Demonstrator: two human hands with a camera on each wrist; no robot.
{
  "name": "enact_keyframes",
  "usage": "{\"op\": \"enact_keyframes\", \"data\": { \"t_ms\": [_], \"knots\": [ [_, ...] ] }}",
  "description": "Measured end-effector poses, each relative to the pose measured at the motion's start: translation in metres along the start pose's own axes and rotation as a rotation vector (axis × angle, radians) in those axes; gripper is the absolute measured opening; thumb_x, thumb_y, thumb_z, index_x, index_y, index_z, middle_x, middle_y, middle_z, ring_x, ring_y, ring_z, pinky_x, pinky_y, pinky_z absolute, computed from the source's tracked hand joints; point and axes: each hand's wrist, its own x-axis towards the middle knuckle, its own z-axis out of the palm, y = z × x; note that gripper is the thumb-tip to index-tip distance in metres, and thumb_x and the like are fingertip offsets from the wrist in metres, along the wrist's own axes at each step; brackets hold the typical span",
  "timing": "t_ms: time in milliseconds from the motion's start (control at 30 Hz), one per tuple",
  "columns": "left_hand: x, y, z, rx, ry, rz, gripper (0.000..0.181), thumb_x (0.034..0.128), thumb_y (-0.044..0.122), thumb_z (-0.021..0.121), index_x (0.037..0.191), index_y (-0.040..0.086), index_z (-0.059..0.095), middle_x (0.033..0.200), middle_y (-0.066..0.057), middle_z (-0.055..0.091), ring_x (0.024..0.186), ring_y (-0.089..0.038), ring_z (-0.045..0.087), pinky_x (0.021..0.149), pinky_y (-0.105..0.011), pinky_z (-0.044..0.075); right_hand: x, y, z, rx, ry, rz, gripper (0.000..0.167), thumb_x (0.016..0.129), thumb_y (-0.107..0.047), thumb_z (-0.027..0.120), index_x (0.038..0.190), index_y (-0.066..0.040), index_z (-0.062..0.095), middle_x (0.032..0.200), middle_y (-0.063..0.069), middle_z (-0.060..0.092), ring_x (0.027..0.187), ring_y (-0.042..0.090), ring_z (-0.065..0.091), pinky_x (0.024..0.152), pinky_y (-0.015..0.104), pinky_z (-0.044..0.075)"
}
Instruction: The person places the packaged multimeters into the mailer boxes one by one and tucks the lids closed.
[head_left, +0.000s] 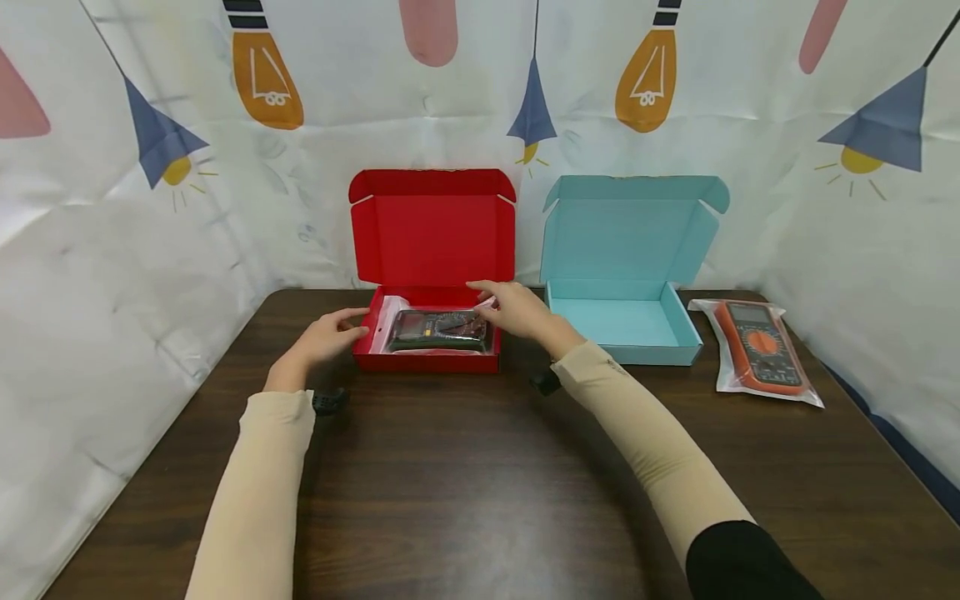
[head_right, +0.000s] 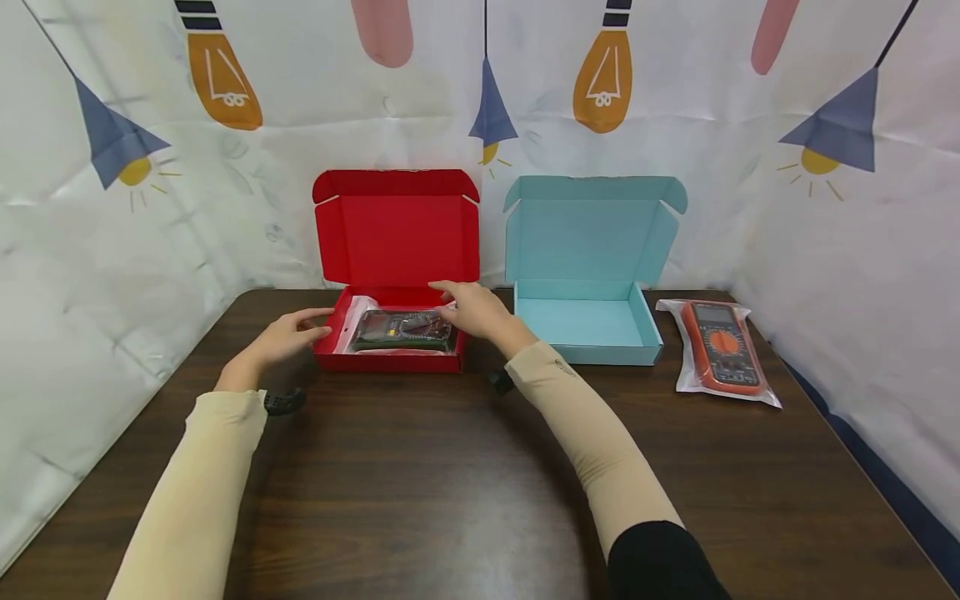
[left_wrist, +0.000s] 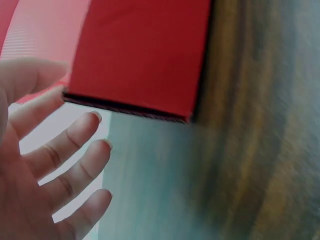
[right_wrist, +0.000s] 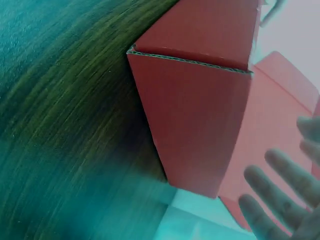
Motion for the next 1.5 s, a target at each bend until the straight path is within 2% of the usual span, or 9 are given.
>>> {"op": "enact_keyframes", "data": {
  "t_ms": [133, 300, 500, 633, 800, 1033, 1300, 1500],
  "knots": [
    [0.003, 0.006, -0.005, -0.023, 0.063, 0.012, 0.059, 0.1053, 0.027, 0.053, 0.154, -0.002, 0.039, 0.137, -0.033, 0.053, 0.121, -0.048, 0.053, 0.101, -0.061, 0.047, -0.003, 0.006, -0.005, 0.055, 0.155, 0.056, 0.052, 0.101, -0.017, 0.066, 0.151, -0.009, 0.051, 0.124, 0.014, 0.069, 0.084, 0.023, 0.065, 0.072, 0.033, 0.056],
    [0.011, 0.010, -0.012, -0.106, 0.192, 0.043, 0.055, 0.1079, 0.025, 0.047, 0.155, -0.002, 0.039, 0.143, -0.032, 0.051, 0.128, -0.047, 0.051, 0.106, -0.060, 0.042, -0.005, 0.014, -0.007, 0.144, 0.310, 0.120, 0.051, 0.101, -0.013, 0.065, 0.150, -0.007, 0.051, 0.127, 0.017, 0.066, 0.101, 0.027, 0.067, 0.080, 0.039, 0.058],
    [0.025, 0.015, -0.013, -0.246, 0.377, 0.012, 0.051, 0.1063, 0.019, 0.048, 0.153, 0.000, 0.045, 0.146, -0.027, 0.052, 0.133, -0.043, 0.050, 0.109, -0.056, 0.039, -0.008, 0.018, -0.006, 0.226, 0.392, 0.182, 0.055, 0.102, -0.012, 0.063, 0.155, -0.009, 0.045, 0.137, 0.016, 0.060, 0.106, 0.030, 0.066, 0.083, 0.043, 0.057],
    [0.036, 0.019, -0.011, -0.389, 0.434, -0.031, 0.052, 0.1061, 0.018, 0.047, 0.155, 0.001, 0.042, 0.151, -0.022, 0.049, 0.137, -0.037, 0.047, 0.114, -0.049, 0.037, -0.009, 0.022, -0.005, 0.258, 0.428, 0.203, 0.056, 0.102, -0.012, 0.061, 0.155, -0.008, 0.044, 0.142, 0.017, 0.057, 0.109, 0.032, 0.065, 0.086, 0.045, 0.056],
    [0.045, 0.024, -0.008, -0.533, 0.413, -0.073, 0.060, 0.1068, 0.018, 0.044, 0.162, 0.002, 0.026, 0.162, -0.020, 0.035, 0.146, -0.035, 0.038, 0.120, -0.046, 0.028, -0.006, 0.023, -0.001, 0.279, 0.433, 0.245, 0.063, 0.102, -0.014, 0.061, 0.159, -0.007, 0.036, 0.154, 0.016, 0.048, 0.122, 0.034, 0.059, 0.094, 0.046, 0.054],
    [0.051, 0.029, -0.006, -0.569, 0.305, -0.119, 0.074, 0.1060, 0.026, 0.045, 0.165, 0.006, 0.005, 0.169, -0.019, 0.015, 0.154, -0.037, 0.018, 0.122, -0.053, 0.019, 0.002, 0.022, 0.005, 0.376, 0.361, 0.262, 0.073, 0.102, -0.016, 0.062, 0.164, -0.009, 0.023, 0.161, 0.016, 0.038, 0.134, 0.037, 0.051, 0.100, 0.048, 0.052],
    [0.058, 0.034, -0.005, -0.628, 0.276, -0.094, 0.075, 0.1059, 0.027, 0.046, 0.166, 0.010, 0.004, 0.168, -0.018, 0.018, 0.154, -0.036, 0.019, 0.122, -0.053, 0.019, 0.008, 0.021, 0.005, 0.501, 0.363, 0.242, 0.072, 0.102, -0.014, 0.061, 0.164, -0.010, 0.024, 0.157, 0.019, 0.041, 0.134, 0.038, 0.051, 0.101, 0.049, 0.051],
    [0.057, 0.039, -0.005, -0.630, 0.259, -0.065, 0.071, 0.1073, 0.029, 0.043, 0.166, 0.011, 0.007, 0.167, -0.019, 0.022, 0.153, -0.036, 0.022, 0.122, -0.053, 0.018, 0.010, 0.025, 0.003, 0.583, 0.343, 0.223, 0.070, 0.103, -0.013, 0.059, 0.164, -0.009, 0.024, 0.155, 0.020, 0.042, 0.136, 0.039, 0.048, 0.105, 0.050, 0.048]
  ]
}}
